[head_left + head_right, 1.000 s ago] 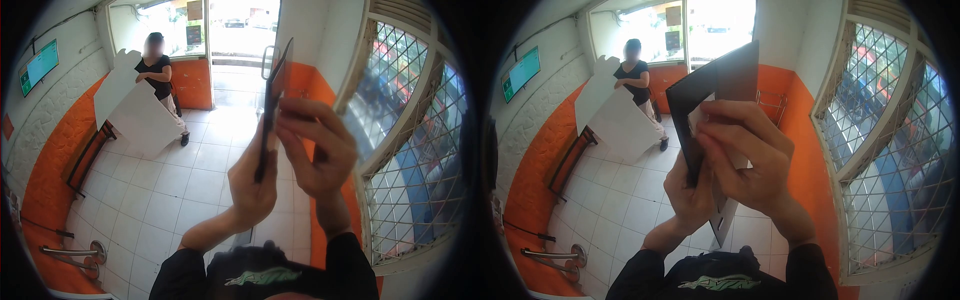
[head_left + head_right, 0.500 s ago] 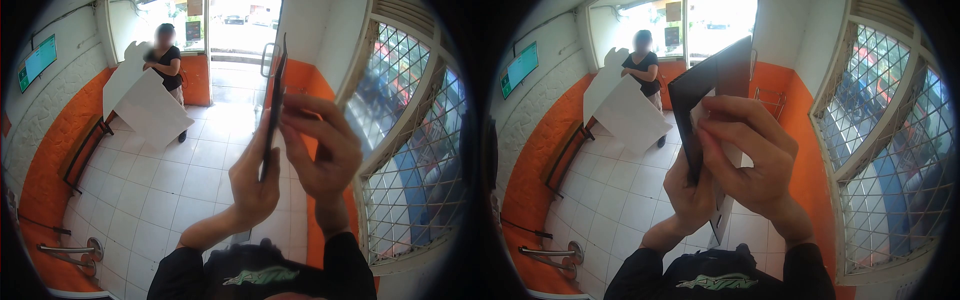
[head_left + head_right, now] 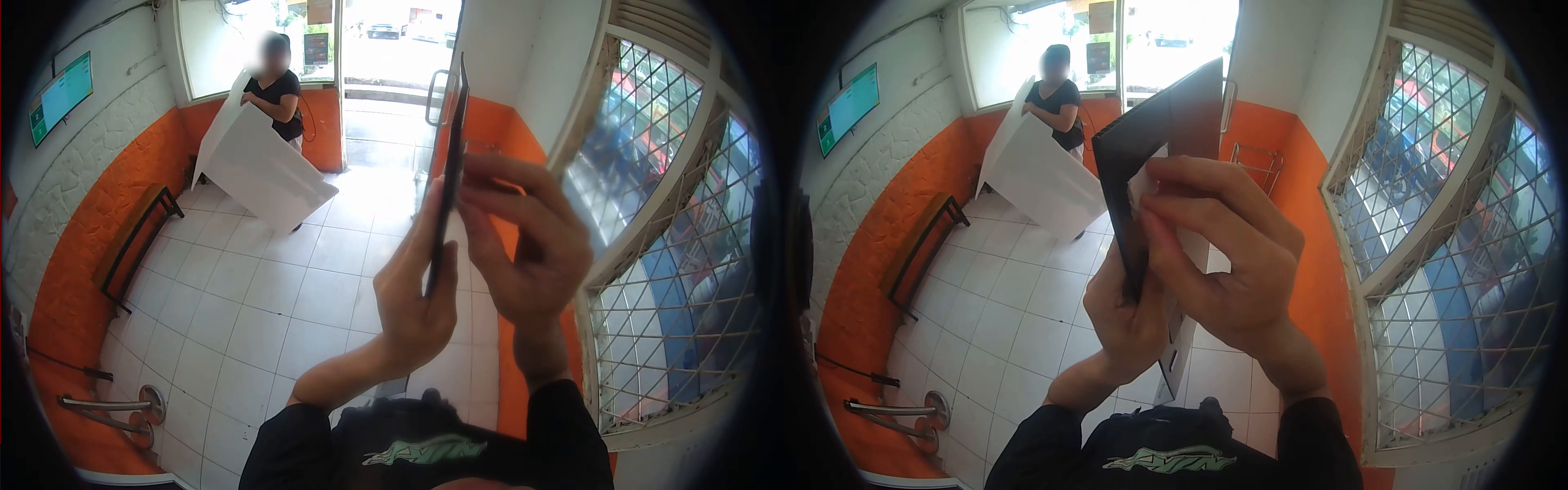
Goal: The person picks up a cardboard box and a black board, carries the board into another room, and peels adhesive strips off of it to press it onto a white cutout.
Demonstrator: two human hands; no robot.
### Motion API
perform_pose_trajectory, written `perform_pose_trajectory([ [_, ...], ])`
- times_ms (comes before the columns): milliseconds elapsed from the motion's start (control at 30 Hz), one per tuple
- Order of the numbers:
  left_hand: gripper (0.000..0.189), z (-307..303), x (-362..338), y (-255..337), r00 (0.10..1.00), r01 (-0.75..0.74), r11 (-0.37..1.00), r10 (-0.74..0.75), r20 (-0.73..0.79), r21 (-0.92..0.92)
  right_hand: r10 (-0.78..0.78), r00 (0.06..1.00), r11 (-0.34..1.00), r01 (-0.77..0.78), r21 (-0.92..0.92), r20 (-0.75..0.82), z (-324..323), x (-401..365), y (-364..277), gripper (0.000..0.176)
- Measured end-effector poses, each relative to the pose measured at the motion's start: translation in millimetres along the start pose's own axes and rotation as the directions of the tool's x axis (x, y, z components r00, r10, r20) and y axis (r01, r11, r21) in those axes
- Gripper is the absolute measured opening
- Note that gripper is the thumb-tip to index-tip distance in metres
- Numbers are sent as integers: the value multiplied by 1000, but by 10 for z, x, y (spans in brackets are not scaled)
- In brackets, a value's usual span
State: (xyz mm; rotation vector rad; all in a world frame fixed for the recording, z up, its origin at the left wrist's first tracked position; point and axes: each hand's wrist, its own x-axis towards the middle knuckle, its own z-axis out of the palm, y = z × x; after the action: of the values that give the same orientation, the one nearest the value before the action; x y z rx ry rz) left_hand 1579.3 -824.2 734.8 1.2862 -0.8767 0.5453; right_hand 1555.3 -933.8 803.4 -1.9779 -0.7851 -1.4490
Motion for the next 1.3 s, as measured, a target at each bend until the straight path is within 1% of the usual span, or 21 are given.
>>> perform_pose_trajectory([
  [167, 49, 4, -35, 9, 1000, 16, 999, -16, -1, -34, -31, 999, 999, 31, 7, 37, -40, 5, 6, 17],
  [267, 50, 10, -53, 25, 1000, 16, 999, -16, 2, -39, -86, 995, 996, 87, -29, 49, -69, -6, 31, 18],
  [433, 51, 24, -67, 57, 1000, -19, 999, 20, 7, -29, -140, 990, 983, 139, -124, 1, -45, -23, -65, 24],
  [600, 33, 52, -98, 58, 998, -28, 998, 31, -53, 57, -179, 984, 973, 173, -154, -23, -42, -47, -76, 27],
  [767, 32, 42, -89, 69, 997, -65, 997, 67, -46, 43, -216, 976, 965, 208, -162, -34, -42, -60, -66, 28],
  [867, 32, 36, -84, 73, 997, -66, 997, 67, -45, 38, -208, 978, 967, 200, -157, -33, -36, -72, -54, 30],
  [1233, 32, 22, -99, 28, 998, -26, 999, 28, -60, 37, -164, 984, 981, 155, -120, -64, 29, -87, 8, 23],
  [1300, 37, 15, -96, 30, 999, -16, 1000, 16, -35, 7, -160, 985, 982, 152, -114, -64, 32, -84, 18, 23],
])
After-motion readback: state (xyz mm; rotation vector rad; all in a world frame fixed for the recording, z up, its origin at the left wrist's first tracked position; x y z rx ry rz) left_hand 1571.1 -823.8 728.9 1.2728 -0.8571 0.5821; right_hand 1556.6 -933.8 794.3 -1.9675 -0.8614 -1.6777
